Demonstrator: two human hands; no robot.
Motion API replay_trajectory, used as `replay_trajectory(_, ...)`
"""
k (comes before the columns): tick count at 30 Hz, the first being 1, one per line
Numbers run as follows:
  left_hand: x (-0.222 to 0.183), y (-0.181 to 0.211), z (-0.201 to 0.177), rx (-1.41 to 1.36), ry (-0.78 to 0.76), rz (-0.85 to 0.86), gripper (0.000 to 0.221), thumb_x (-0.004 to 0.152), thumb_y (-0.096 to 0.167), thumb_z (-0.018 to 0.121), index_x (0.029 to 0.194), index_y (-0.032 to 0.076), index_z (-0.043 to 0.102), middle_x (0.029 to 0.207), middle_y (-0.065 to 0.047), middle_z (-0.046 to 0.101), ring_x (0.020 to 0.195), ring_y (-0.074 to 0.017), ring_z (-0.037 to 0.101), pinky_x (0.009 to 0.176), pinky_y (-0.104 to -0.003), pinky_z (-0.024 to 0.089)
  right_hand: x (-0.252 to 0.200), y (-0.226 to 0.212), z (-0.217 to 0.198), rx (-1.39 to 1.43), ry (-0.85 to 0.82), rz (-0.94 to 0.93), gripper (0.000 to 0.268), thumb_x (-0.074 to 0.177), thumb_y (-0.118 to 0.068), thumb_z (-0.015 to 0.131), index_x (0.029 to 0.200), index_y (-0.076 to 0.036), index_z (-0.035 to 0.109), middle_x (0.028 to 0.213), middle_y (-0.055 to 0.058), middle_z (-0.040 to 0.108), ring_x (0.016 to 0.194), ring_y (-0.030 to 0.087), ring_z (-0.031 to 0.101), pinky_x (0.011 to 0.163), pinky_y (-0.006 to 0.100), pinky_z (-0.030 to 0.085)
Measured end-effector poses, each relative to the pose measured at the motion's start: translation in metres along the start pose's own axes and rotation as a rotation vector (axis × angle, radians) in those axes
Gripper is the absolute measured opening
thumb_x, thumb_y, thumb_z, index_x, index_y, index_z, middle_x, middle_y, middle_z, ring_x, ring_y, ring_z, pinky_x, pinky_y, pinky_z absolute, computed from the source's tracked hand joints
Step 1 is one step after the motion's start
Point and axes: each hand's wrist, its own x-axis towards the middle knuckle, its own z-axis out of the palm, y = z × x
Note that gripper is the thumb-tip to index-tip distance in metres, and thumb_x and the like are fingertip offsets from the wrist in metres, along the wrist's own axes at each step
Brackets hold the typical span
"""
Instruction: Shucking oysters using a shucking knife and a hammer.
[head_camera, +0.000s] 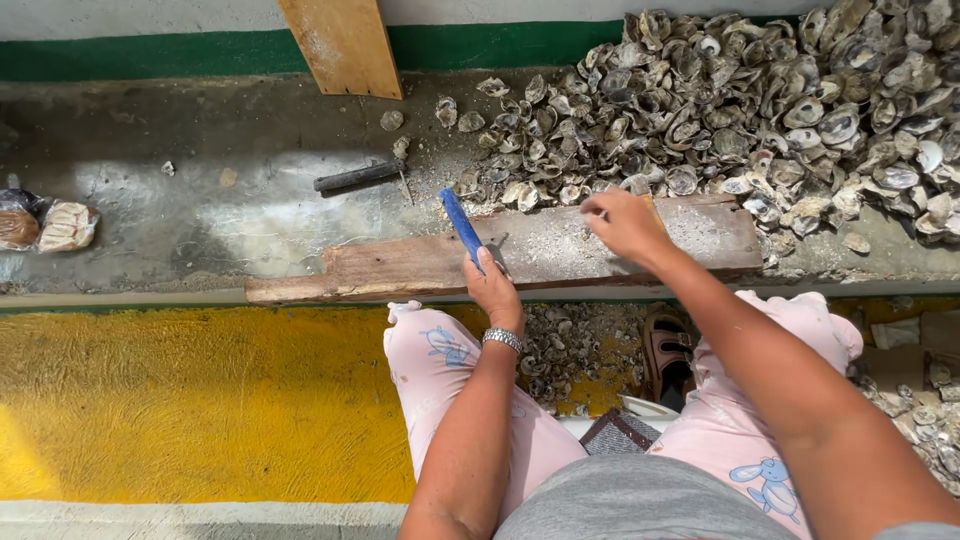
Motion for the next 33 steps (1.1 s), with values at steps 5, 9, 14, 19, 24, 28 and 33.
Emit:
replay_trajectory(5, 0.005, -0.008, 0.000, 0.138, 0.020, 0.113, 0.031, 0.107, 0.033, 0.051, 0.113, 0.004, 0.060, 0.073, 0.000, 0.055, 0.058, -0.0106, 0.052, 0.051, -0.031, 0.045, 0.052, -0.040, 0.053, -0.047, 0.095, -0.074, 0.034, 0.089, -0.016, 0.069, 0.123, -0.012, 0.068, 0.110, 0.013, 0.060, 0.097, 0.028, 0.061, 0.081, 0.044, 0.052)
replay_trajectory(9, 0.005, -0.001, 0.002, 0.285, 0.026, 0.136, 0.035, 0.105, 0.036, 0.049, 0.113, 0.004, 0.062, 0.079, -0.003, 0.058, 0.066, -0.0144, 0.056, 0.060, -0.036, 0.048, 0.078, -0.009, 0.081, -0.118, 0.126, -0.067, 0.018, 0.097, -0.024, 0.069, 0.114, -0.020, 0.074, 0.111, 0.008, 0.061, 0.100, 0.025, 0.061, 0.084, 0.043, 0.051)
replay_trajectory(14, 0.006, -0.010, 0.006, 0.325, 0.015, 0.110, 0.035, 0.106, 0.037, 0.051, 0.111, 0.004, 0.063, 0.077, -0.007, 0.060, 0.066, -0.0164, 0.056, 0.063, -0.037, 0.047, 0.081, 0.032, 0.069, 0.676, 0.098, 0.115, 0.021, 0.105, -0.022, 0.063, 0.119, -0.008, 0.069, 0.104, 0.006, 0.064, 0.090, 0.019, 0.064, 0.078, 0.037, 0.052)
replay_trajectory(19, -0.001, -0.010, 0.011, 0.278, 0.002, 0.154, 0.035, 0.104, 0.036, 0.053, 0.112, 0.004, 0.062, 0.080, -0.007, 0.061, 0.069, -0.0179, 0.056, 0.064, -0.038, 0.048, 0.036, 0.031, 0.035, 1.357, -0.067, 0.350, 0.025, 0.101, -0.021, 0.062, 0.120, -0.005, 0.065, 0.094, 0.005, 0.064, 0.078, 0.013, 0.064, 0.069, 0.029, 0.055)
replay_trajectory(24, -0.003, -0.009, 0.006, 0.275, 0.005, 0.077, 0.035, 0.104, 0.037, 0.051, 0.116, 0.005, 0.062, 0.077, -0.006, 0.061, 0.065, -0.0150, 0.056, 0.060, -0.036, 0.047, -0.009, 0.043, 0.022, 0.634, -0.436, 0.179, 0.029, 0.098, -0.024, 0.065, 0.117, -0.006, 0.076, 0.096, 0.013, 0.075, 0.076, 0.018, 0.060, 0.071, 0.031, 0.053)
replay_trajectory(28, -0.003, -0.011, 0.006, 0.292, 0.003, 0.145, 0.036, 0.106, 0.038, 0.051, 0.116, 0.005, 0.063, 0.078, -0.003, 0.062, 0.065, -0.0125, 0.057, 0.059, -0.034, 0.048, -0.010, 0.059, 0.034, 0.106, -0.466, -0.136, 0.030, 0.088, -0.027, 0.073, 0.112, -0.009, 0.077, 0.106, 0.009, 0.078, 0.095, 0.018, 0.071, 0.086, 0.037, 0.055)
replay_trajectory(33, -0.005, -0.011, 0.008, 0.285, -0.014, 0.065, 0.035, 0.106, 0.038, 0.051, 0.114, 0.006, 0.062, 0.073, -0.004, 0.060, 0.061, -0.0134, 0.057, 0.058, -0.035, 0.048, 0.029, 0.040, 0.047, 0.138, -0.044, 0.015, 0.022, 0.093, -0.023, 0.067, 0.109, -0.011, 0.076, 0.115, 0.010, 0.074, 0.102, 0.025, 0.071, 0.092, 0.042, 0.054)
